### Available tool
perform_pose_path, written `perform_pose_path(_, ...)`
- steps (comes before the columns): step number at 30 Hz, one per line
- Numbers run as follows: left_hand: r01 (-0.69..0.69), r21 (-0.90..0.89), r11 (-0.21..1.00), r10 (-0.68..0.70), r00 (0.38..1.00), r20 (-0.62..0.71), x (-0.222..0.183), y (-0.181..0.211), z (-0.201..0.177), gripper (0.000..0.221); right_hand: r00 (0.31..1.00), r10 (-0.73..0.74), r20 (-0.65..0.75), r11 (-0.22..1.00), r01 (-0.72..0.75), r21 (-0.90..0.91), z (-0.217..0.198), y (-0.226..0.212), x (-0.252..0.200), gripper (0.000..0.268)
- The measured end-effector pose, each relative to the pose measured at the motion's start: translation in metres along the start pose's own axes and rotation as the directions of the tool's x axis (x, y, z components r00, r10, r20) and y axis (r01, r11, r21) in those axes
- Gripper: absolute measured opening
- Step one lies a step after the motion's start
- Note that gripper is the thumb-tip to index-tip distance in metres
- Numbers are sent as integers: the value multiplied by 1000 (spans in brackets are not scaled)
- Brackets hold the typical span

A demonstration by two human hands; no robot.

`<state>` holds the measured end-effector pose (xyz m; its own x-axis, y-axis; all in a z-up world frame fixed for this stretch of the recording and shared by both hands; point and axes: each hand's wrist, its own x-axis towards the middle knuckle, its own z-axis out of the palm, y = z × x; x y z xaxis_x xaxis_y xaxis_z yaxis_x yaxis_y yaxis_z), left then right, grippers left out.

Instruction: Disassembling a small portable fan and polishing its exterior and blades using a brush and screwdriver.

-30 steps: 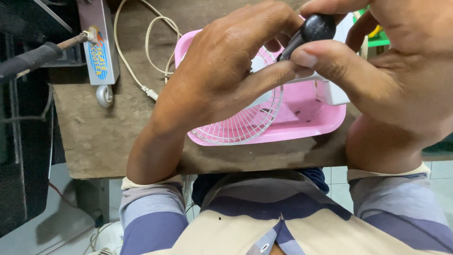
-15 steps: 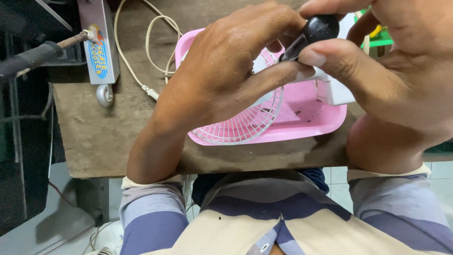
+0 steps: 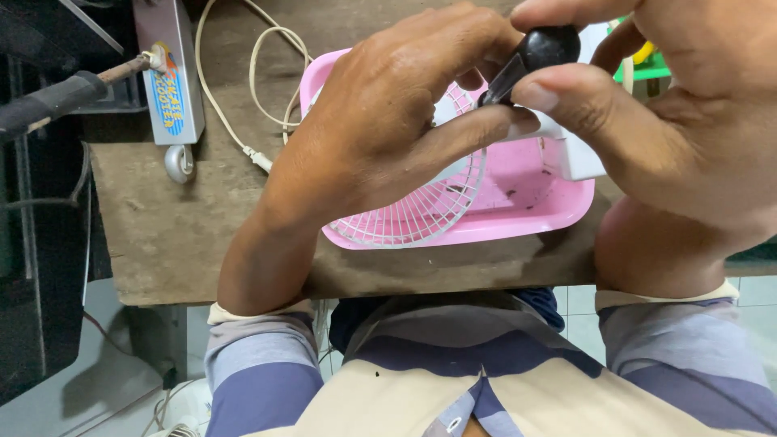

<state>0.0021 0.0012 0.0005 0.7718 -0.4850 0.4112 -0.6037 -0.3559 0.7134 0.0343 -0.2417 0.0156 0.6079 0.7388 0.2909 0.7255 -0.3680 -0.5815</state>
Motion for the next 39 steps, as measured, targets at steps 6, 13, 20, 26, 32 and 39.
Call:
perform_pose_path(6, 9, -18, 1000, -9, 1000, -6, 0, 3, 0, 12, 1000, -6, 25, 997, 4, 71, -2, -3, 4, 34)
perform_pose_path(13, -27, 3, 1000, 27, 1000, 0, -1, -1, 0, 21, 1000, 9, -10, 998, -8, 69, 3, -1, -1, 29)
perform_pose_path(20, 5, 3, 1000, -5, 1000, 9, 0, 1, 0, 16, 995, -32, -89, 999, 32, -3, 7, 2, -5, 32)
perform_pose_path(26, -7, -10, 1000, 7, 1000, 10, -2, -1, 0, 14, 1000, -10, -14, 999, 11, 45, 1, 2, -1, 33)
perform_pose_path(32, -13, 13, 1000, 13, 1000, 11, -1, -2, -1, 18, 1000, -25, -13, 999, 25, 39, 2, 1, -1, 31)
perform_pose_path(39, 28, 10, 1000, -28, 1000, 15, 0, 1, -2, 11, 1000, -10, -17, 999, 11, 52, 2, -3, 4, 34)
